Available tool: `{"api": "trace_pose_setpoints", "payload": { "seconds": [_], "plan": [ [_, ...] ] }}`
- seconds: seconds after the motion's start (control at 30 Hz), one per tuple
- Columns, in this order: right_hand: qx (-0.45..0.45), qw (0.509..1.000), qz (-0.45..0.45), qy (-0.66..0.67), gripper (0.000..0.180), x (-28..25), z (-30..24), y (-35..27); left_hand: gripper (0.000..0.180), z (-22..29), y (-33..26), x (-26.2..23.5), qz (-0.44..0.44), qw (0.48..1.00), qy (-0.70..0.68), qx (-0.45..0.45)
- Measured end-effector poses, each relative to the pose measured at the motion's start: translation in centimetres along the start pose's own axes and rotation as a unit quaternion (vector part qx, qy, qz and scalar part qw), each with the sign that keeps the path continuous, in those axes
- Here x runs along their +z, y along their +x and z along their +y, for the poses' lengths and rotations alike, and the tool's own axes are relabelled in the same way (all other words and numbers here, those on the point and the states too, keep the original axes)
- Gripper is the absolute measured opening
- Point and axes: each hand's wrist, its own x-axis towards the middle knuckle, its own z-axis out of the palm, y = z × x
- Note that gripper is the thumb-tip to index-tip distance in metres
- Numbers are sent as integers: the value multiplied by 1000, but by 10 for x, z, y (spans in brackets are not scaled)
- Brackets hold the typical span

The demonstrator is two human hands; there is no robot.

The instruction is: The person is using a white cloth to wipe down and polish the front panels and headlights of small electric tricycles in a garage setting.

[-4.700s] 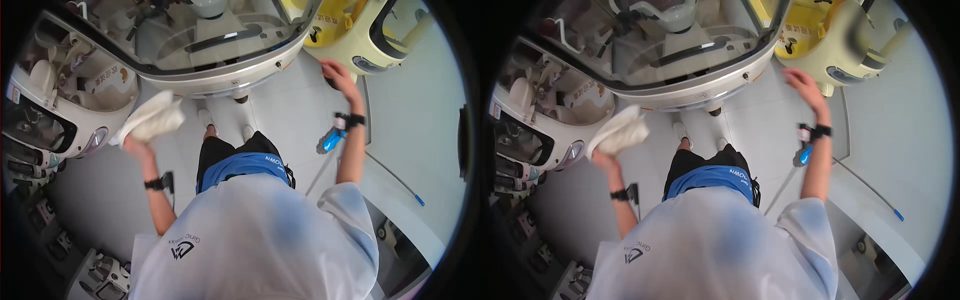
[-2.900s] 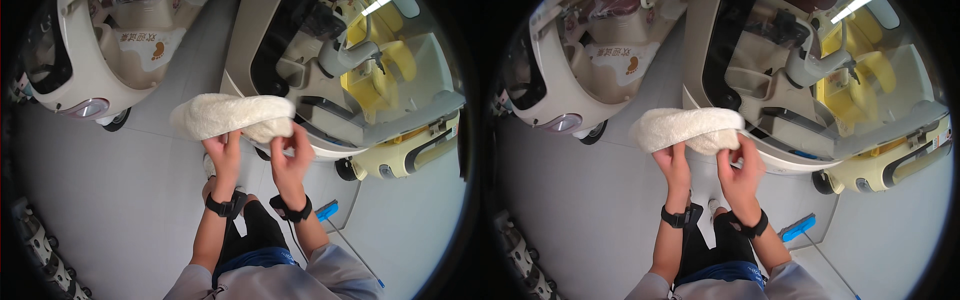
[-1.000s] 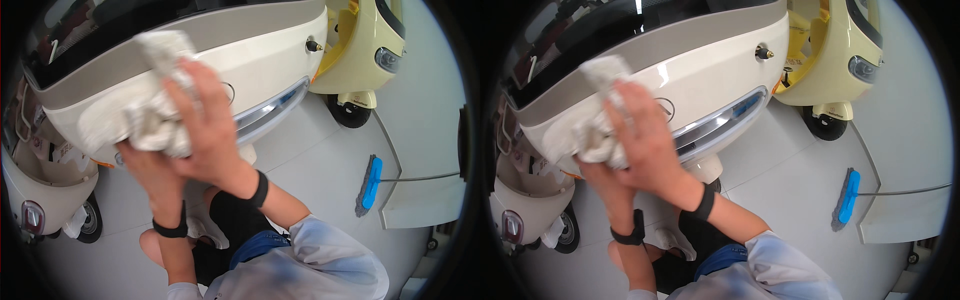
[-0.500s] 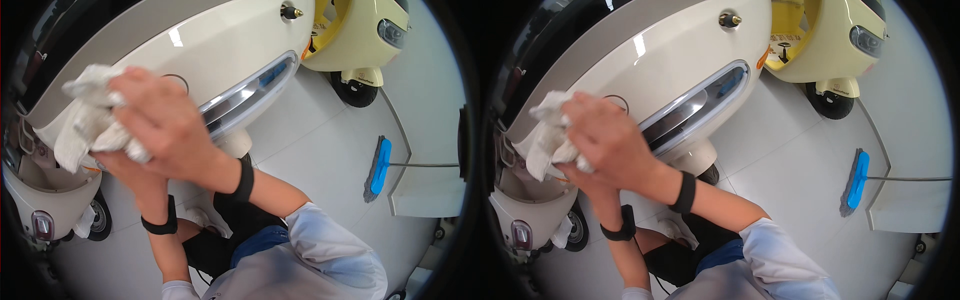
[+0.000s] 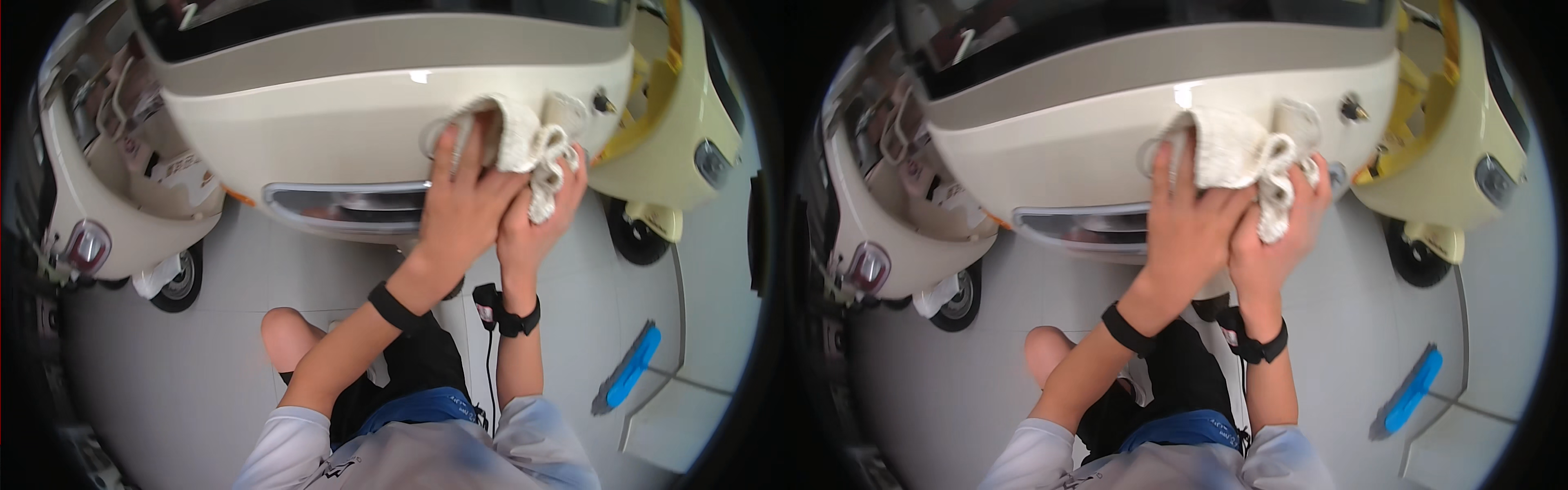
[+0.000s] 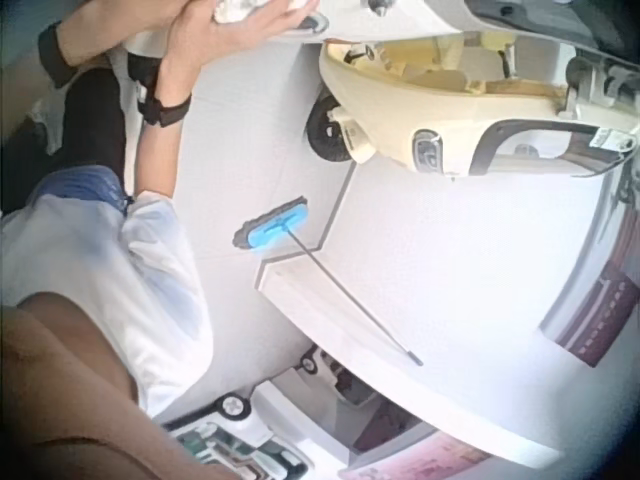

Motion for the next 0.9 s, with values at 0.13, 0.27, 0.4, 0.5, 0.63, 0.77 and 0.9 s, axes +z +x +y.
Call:
{"api": "trace_pose_setpoints", "payload": {
  "seconds": [0.13,0.27,0.4,0.5,0.63,0.77,0.9],
  "plan": [
    [-22,1000,2,-4,53,11,-15,-3,33,-15,-7,-12,51,999,-8,-7],
    [-83,996,-32,-3,58,31,-44,2,47,-41,-14,-33,25,998,6,-49],
    [-130,989,-67,9,56,57,-80,13,55,-77,-13,-57,46,993,1,-105],
    [-168,983,-69,12,54,83,-108,15,56,-109,-16,-69,88,987,15,-133],
    [-210,974,-88,-3,55,115,-138,12,58,-152,-28,-82,84,985,-14,-148],
    [-246,964,-101,-19,54,146,-168,1,61,-195,-45,-91,81,982,-25,-168],
    [-268,957,-114,-20,54,177,-191,-4,63,-231,-45,-98,106,971,-64,-206]
  ]
}}
